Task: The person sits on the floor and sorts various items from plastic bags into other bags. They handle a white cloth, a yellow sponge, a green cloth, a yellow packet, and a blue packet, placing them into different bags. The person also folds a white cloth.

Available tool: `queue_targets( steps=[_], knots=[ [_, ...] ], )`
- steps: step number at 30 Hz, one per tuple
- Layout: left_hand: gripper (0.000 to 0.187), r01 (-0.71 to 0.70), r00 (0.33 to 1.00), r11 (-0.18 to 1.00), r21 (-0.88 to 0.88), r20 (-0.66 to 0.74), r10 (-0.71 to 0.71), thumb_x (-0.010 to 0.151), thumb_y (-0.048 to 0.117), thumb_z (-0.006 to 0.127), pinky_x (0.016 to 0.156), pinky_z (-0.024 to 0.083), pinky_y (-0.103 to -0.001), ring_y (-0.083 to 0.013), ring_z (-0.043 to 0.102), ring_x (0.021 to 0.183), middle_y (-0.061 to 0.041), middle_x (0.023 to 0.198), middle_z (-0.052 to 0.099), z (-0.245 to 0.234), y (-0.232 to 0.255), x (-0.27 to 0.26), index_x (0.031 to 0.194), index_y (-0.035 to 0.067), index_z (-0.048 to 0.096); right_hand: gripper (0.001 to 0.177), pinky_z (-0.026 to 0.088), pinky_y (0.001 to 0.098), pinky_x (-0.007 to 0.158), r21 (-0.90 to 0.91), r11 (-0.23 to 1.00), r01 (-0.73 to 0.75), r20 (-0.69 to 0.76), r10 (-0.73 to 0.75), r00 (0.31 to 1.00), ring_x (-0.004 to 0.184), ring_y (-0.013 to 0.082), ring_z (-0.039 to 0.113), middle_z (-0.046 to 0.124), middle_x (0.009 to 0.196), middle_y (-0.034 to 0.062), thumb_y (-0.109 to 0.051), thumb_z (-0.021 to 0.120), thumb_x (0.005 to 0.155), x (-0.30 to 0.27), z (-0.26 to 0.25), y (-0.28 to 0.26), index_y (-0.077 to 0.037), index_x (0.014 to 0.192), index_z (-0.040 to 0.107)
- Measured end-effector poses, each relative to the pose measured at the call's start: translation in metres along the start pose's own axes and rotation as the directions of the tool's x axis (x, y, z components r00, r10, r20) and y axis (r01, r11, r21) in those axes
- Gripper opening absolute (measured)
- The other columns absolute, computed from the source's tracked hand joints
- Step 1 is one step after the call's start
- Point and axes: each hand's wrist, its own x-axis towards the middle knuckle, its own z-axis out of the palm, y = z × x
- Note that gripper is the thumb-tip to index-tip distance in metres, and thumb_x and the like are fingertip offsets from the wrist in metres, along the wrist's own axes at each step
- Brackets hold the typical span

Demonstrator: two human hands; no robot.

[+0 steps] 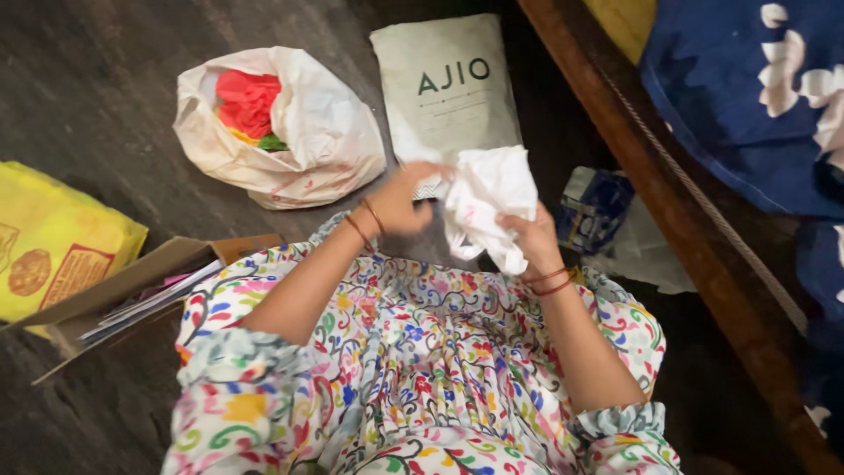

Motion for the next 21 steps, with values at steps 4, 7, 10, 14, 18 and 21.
queue_targets(
  steps=[4, 7, 10, 14, 18, 21],
  knots=[
    [0.067, 0.506, 0.594, 0.845, 0.172, -0.78, -0.197, 0.085, 0.01, 0.066, 0.129, 0.034, -0.051, -0.0419, 0.044, 0.147, -0.023, 0.149, 0.054, -0.025, -0.085, 0.016, 0.149, 0.005, 0.046, 0.047, 0.06, 0.0371, 0.09, 0.043, 0.983, 0.18, -0.07, -0.177, 0.982, 0.102, 0.0235, 0.072, 0.072, 0.119, 0.0135, 0.015, 0.062, 0.082, 0.014, 0.001, 0.001, 0.003, 0.128, 0.063],
    [0.107, 0.833, 0.393, 0.545, 0.094, -0.793, -0.465, 0.072, 0.023, 0.084, 0.113, 0.025, -0.06, -0.0488, 0.033, 0.141, -0.032, 0.152, 0.035, -0.052, -0.137, 0.004, 0.154, -0.001, 0.019, 0.05, 0.059, 0.0366, 0.093, 0.092, 0.962, 0.259, -0.115, -0.248, 0.962, 0.107, 0.0235, 0.071, 0.07, 0.122, 0.0124, 0.015, 0.06, 0.082, 0.017, -0.004, -0.008, 0.002, 0.131, 0.061],
    [0.126, 0.919, 0.265, 0.383, -0.094, -0.572, -0.776, 0.065, 0.028, 0.088, 0.115, 0.024, -0.058, -0.0468, 0.031, 0.141, -0.027, 0.155, 0.031, -0.058, -0.17, -0.017, 0.157, 0.004, 0.004, 0.053, 0.059, 0.0371, 0.095, 0.118, 0.948, 0.297, -0.164, -0.277, 0.947, 0.11, 0.0252, 0.07, 0.07, 0.125, 0.013, 0.017, 0.056, 0.081, 0.018, -0.011, -0.017, 0.002, 0.132, 0.06],
    [0.128, 0.936, 0.255, 0.341, -0.091, -0.493, -0.832, 0.073, 0.028, 0.085, 0.124, 0.021, -0.06, -0.0437, 0.04, 0.143, -0.012, 0.13, 0.069, -0.035, -0.203, -0.028, 0.165, 0.002, -0.001, 0.056, 0.06, 0.0384, 0.094, 0.199, 0.946, 0.256, -0.233, -0.208, 0.95, 0.111, 0.0272, 0.072, 0.07, 0.127, 0.0137, 0.017, 0.053, 0.08, 0.028, -0.013, -0.031, 0.0, 0.133, 0.057],
    [0.098, 0.958, 0.242, 0.286, 0.019, -0.589, -0.771, 0.087, 0.029, 0.081, 0.115, 0.03, -0.064, -0.0508, 0.039, 0.141, -0.032, 0.15, 0.046, -0.008, -0.211, -0.029, 0.164, 0.021, 0.021, 0.056, 0.059, 0.0394, 0.093, 0.161, 0.96, 0.229, -0.217, -0.192, 0.957, 0.11, 0.028, 0.07, 0.068, 0.128, 0.0158, 0.016, 0.053, 0.082, 0.03, -0.006, -0.028, 0.002, 0.135, 0.055],
    [0.098, 0.941, 0.233, 0.336, 0.035, -0.788, -0.57, 0.076, 0.028, 0.089, 0.106, 0.034, -0.068, -0.0503, 0.042, 0.135, -0.027, 0.15, 0.048, -0.018, -0.206, -0.022, 0.152, 0.019, 0.029, 0.053, 0.059, 0.039, 0.093, 0.14, 0.969, 0.204, -0.215, -0.172, 0.961, 0.109, 0.0276, 0.07, 0.068, 0.127, 0.0158, 0.015, 0.053, 0.083, 0.029, -0.003, -0.024, 0.003, 0.135, 0.056]
  ],
)
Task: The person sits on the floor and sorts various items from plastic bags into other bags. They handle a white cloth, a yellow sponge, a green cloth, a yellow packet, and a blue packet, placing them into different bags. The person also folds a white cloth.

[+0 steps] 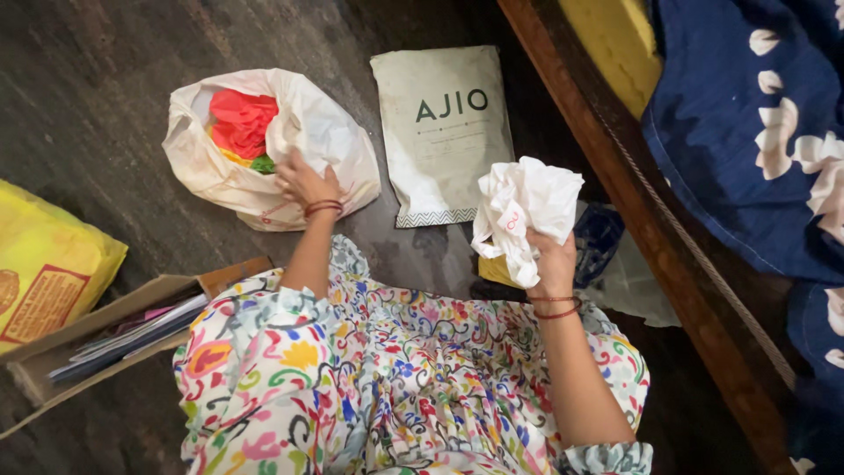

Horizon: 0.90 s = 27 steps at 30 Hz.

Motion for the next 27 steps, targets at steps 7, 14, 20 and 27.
queue_targets(
  steps=[7, 14, 20, 27],
  knots=[
    [0.046, 0.007, 0.982, 0.908, -0.42, 0.174, 0.072, 0.075, 0.018, 0.087, 0.091, 0.055, -0.043, -0.0377, 0.072, 0.096, -0.021, 0.101, 0.073, -0.009, -0.019, 0.037, 0.111, -0.002, 0.065, 0.056, 0.059, 0.039, 0.092, 0.024, 1.0, 0.014, -0.026, -0.013, 1.0, 0.109, 0.028, 0.07, 0.068, 0.127, 0.0165, 0.015, 0.051, 0.081, 0.003, -0.001, 0.002, 0.003, 0.135, 0.055],
    [0.026, -0.218, 0.799, 0.794, -0.567, 0.363, 0.479, 0.076, 0.015, 0.08, 0.082, 0.056, -0.04, -0.0305, 0.07, 0.088, -0.019, 0.089, 0.071, 0.071, 0.03, -0.085, 0.088, -0.003, 0.067, 0.055, 0.059, 0.038, 0.092, 0.039, 0.999, 0.023, 0.018, -0.023, 1.0, 0.108, 0.0271, 0.07, 0.069, 0.125, 0.0138, 0.016, 0.053, 0.081, 0.005, 0.004, 0.012, 0.002, 0.134, 0.055],
    [0.024, -0.244, 0.337, 0.737, -0.63, 0.658, 0.674, 0.085, 0.022, 0.064, 0.078, 0.058, -0.043, -0.0313, 0.074, 0.083, -0.017, 0.092, 0.077, 0.065, 0.046, -0.244, 0.1, 0.006, 0.073, 0.045, 0.056, 0.035, 0.093, -0.166, 0.978, 0.125, 0.116, -0.106, 0.988, 0.107, 0.0218, 0.067, 0.069, 0.121, 0.0107, 0.013, 0.061, 0.087, 0.001, 0.008, 0.047, 0.002, 0.131, 0.057],
    [0.085, -0.419, 0.726, 0.871, 0.258, 0.671, 0.151, 0.073, 0.046, 0.076, 0.093, 0.048, -0.05, -0.0406, 0.055, 0.119, -0.025, 0.129, 0.054, -0.011, 0.016, -0.25, 0.134, -0.005, 0.046, 0.058, 0.054, 0.0431, 0.095, -0.711, 0.379, 0.593, 0.506, -0.311, 0.805, 0.11, 0.041, 0.066, 0.07, 0.116, 0.0234, 0.011, 0.056, 0.075, -0.017, 0.01, 0.061, -0.006, 0.13, 0.065]
  ],
)
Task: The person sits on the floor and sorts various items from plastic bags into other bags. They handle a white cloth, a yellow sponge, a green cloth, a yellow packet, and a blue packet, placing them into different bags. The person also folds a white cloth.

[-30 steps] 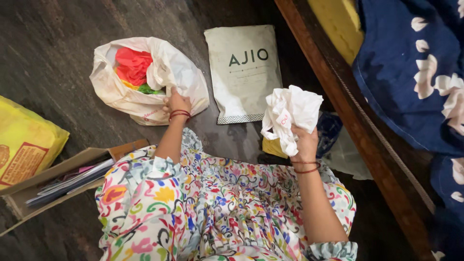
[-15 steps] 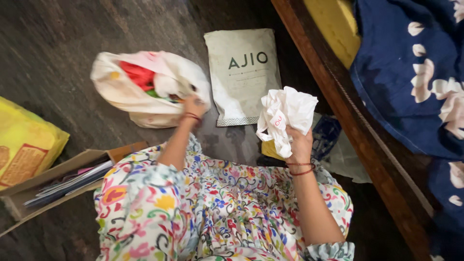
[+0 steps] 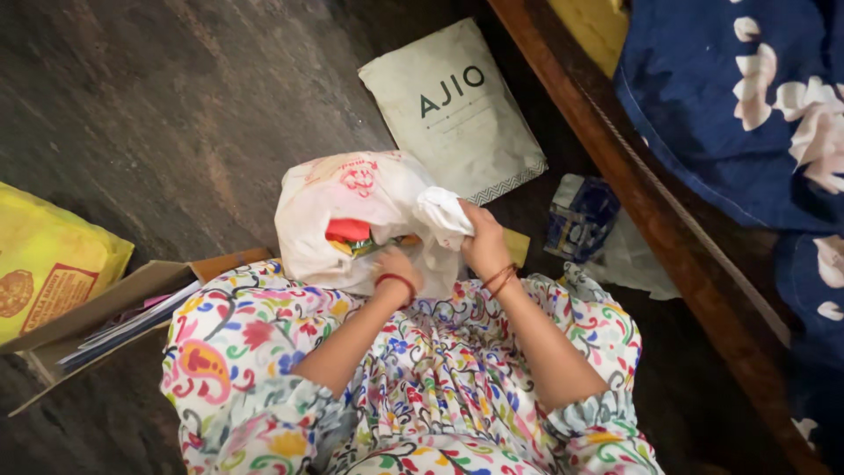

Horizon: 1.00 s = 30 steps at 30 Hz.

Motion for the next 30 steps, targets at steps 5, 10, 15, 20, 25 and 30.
queue_targets(
  steps=[5, 10, 15, 20, 25, 30],
  knots=[
    [0.1, 0.539, 0.632, 0.77, -0.341, -0.441, -0.638, 0.066, 0.059, 0.083, 0.096, 0.038, -0.059, -0.0444, 0.045, 0.12, -0.023, 0.124, 0.045, -0.063, -0.043, -0.006, 0.131, -0.003, 0.04, 0.058, 0.054, 0.0448, 0.094, -0.004, 0.998, -0.057, 0.049, 0.057, 0.997, 0.109, 0.0429, 0.066, 0.069, 0.115, 0.0248, 0.009, 0.054, 0.076, -0.002, -0.002, 0.0, -0.009, 0.13, 0.066],
    [0.07, 0.523, 0.399, 0.525, -0.671, -0.352, -0.847, 0.076, 0.041, 0.08, 0.099, 0.044, -0.054, -0.0358, 0.054, 0.122, -0.016, 0.122, 0.058, -0.105, -0.1, 0.024, 0.127, 0.005, 0.05, 0.059, 0.054, 0.0462, 0.091, -0.015, 0.996, -0.092, 0.098, 0.093, 0.991, 0.105, 0.0443, 0.065, 0.069, 0.109, 0.026, 0.008, 0.058, 0.074, -0.001, 0.008, 0.011, -0.009, 0.13, 0.065],
    [0.042, 0.203, 0.589, 0.637, -0.744, -0.427, -0.686, 0.087, 0.018, 0.069, 0.089, 0.054, -0.048, -0.038, 0.069, 0.099, -0.024, 0.109, 0.071, -0.113, -0.09, 0.029, 0.124, 0.0, 0.062, 0.052, 0.055, 0.0432, 0.093, 0.008, 0.994, -0.106, -0.046, 0.106, 0.993, 0.108, 0.0402, 0.069, 0.071, 0.112, 0.0248, 0.005, 0.058, 0.08, 0.002, 0.002, 0.014, -0.008, 0.129, 0.064],
    [0.04, -0.219, 0.957, 0.391, -0.894, -0.275, -0.092, 0.078, -0.011, 0.055, 0.062, 0.06, -0.038, -0.0263, 0.076, 0.077, -0.021, 0.1, 0.077, -0.171, -0.044, -0.007, 0.117, -0.003, 0.057, 0.045, 0.054, 0.0363, 0.091, 0.266, 0.909, -0.32, -0.35, 0.401, 0.847, 0.105, 0.0293, 0.071, 0.071, 0.112, 0.0184, -0.004, 0.069, 0.087, 0.017, -0.023, 0.005, -0.005, 0.128, 0.051],
    [0.057, -0.237, 0.909, 0.085, -0.968, -0.19, 0.371, 0.072, -0.019, 0.049, 0.056, 0.061, -0.035, -0.023, 0.071, 0.077, -0.015, 0.117, 0.068, -0.229, -0.047, -0.032, 0.125, 0.002, 0.05, 0.052, 0.047, 0.0348, 0.107, 0.629, 0.776, 0.047, -0.33, 0.212, 0.92, 0.122, 0.0262, 0.057, 0.057, 0.129, 0.0166, -0.003, 0.068, 0.089, 0.008, -0.018, -0.008, -0.003, 0.137, 0.045],
    [0.06, -0.193, 0.897, 0.019, -0.981, -0.168, 0.408, 0.073, -0.019, 0.05, 0.052, 0.055, -0.032, -0.0222, 0.067, 0.072, -0.014, 0.117, 0.065, -0.227, -0.028, -0.037, 0.13, 0.001, 0.047, 0.056, 0.049, 0.042, 0.102, 0.167, 0.947, 0.276, -0.075, -0.267, 0.961, 0.115, 0.0377, 0.059, 0.061, 0.118, 0.0206, 0.002, 0.064, 0.067, -0.004, -0.01, -0.024, 0.0, 0.123, 0.061]
  ],
)
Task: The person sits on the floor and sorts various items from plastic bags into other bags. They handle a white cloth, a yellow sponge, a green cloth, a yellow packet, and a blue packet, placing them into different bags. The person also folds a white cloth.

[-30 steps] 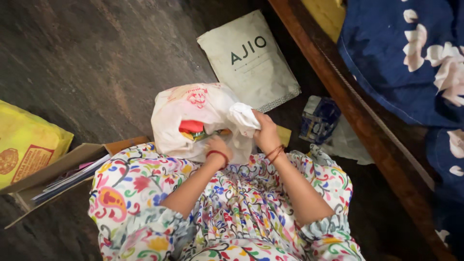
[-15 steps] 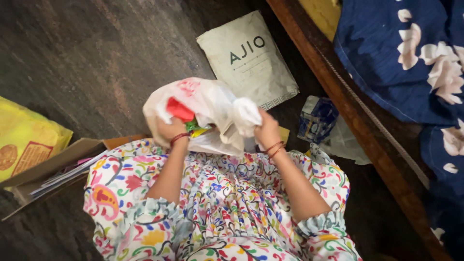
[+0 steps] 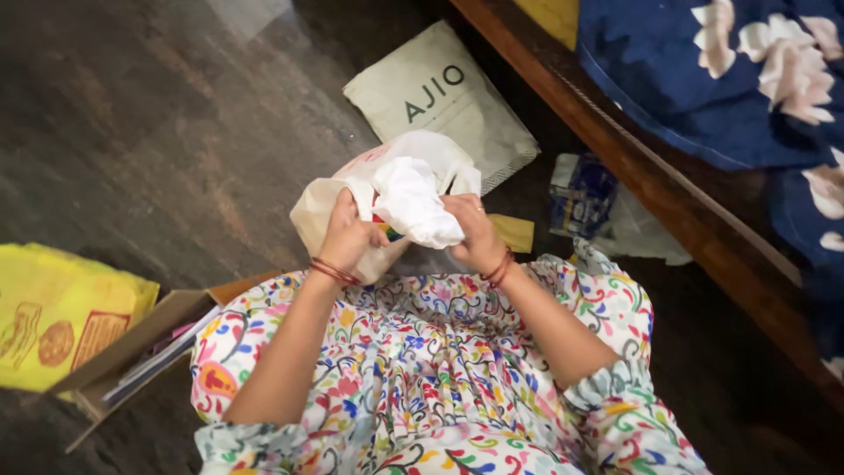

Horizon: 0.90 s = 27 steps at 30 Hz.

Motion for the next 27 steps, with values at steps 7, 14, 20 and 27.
queue_targets(
  steps=[7, 14, 20, 27],
  knots=[
    [0.059, -0.018, 0.999, 1.0, -0.018, -0.033, 0.017, 0.074, -0.018, 0.05, 0.049, 0.053, -0.03, -0.0238, 0.066, 0.073, -0.016, 0.112, 0.06, 0.03, -0.002, -0.014, 0.13, 0.002, 0.045, 0.052, 0.048, 0.0461, 0.096, -0.324, 0.937, 0.13, 0.381, 0.003, 0.925, 0.111, 0.0356, 0.061, 0.073, 0.117, 0.008, 0.0, 0.068, 0.061, 0.029, -0.03, -0.012, -0.011, 0.112, 0.071],
    [0.068, 0.158, 0.983, 0.94, -0.303, 0.136, -0.122, 0.066, -0.014, 0.043, 0.047, 0.051, -0.03, -0.0245, 0.066, 0.056, -0.021, 0.133, 0.059, 0.077, 0.003, -0.039, 0.133, 0.002, 0.04, 0.048, 0.051, 0.047, 0.093, 0.092, 0.991, 0.102, 0.404, -0.131, 0.905, 0.106, 0.0407, 0.062, 0.065, 0.116, 0.0209, -0.017, 0.08, 0.07, 0.007, 0.02, 0.01, -0.004, 0.114, 0.067],
    [0.076, 0.153, 0.981, 0.923, -0.352, 0.169, -0.098, 0.065, -0.01, 0.044, 0.05, 0.049, -0.027, -0.0182, 0.057, 0.051, -0.023, 0.15, 0.053, 0.078, 0.031, -0.047, 0.14, 0.002, 0.039, 0.022, 0.055, 0.0367, 0.08, -0.048, 0.983, -0.176, 0.696, 0.159, 0.7, 0.087, 0.0238, 0.072, 0.078, 0.102, 0.0131, -0.019, 0.074, 0.085, -0.014, 0.1, 0.113, -0.007, 0.102, 0.076],
    [0.071, 0.218, 0.952, 0.926, -0.309, 0.277, -0.131, 0.065, -0.008, 0.044, 0.05, 0.047, -0.025, -0.0155, 0.054, 0.053, -0.022, 0.148, 0.056, 0.078, 0.036, -0.051, 0.136, -0.001, 0.042, 0.026, 0.05, 0.041, 0.071, 0.073, 0.755, -0.652, 0.279, 0.612, 0.74, 0.083, 0.0277, 0.063, 0.063, 0.104, 0.0195, -0.021, 0.059, 0.09, -0.085, 0.191, 0.097, -0.006, 0.109, 0.069]
  ],
)
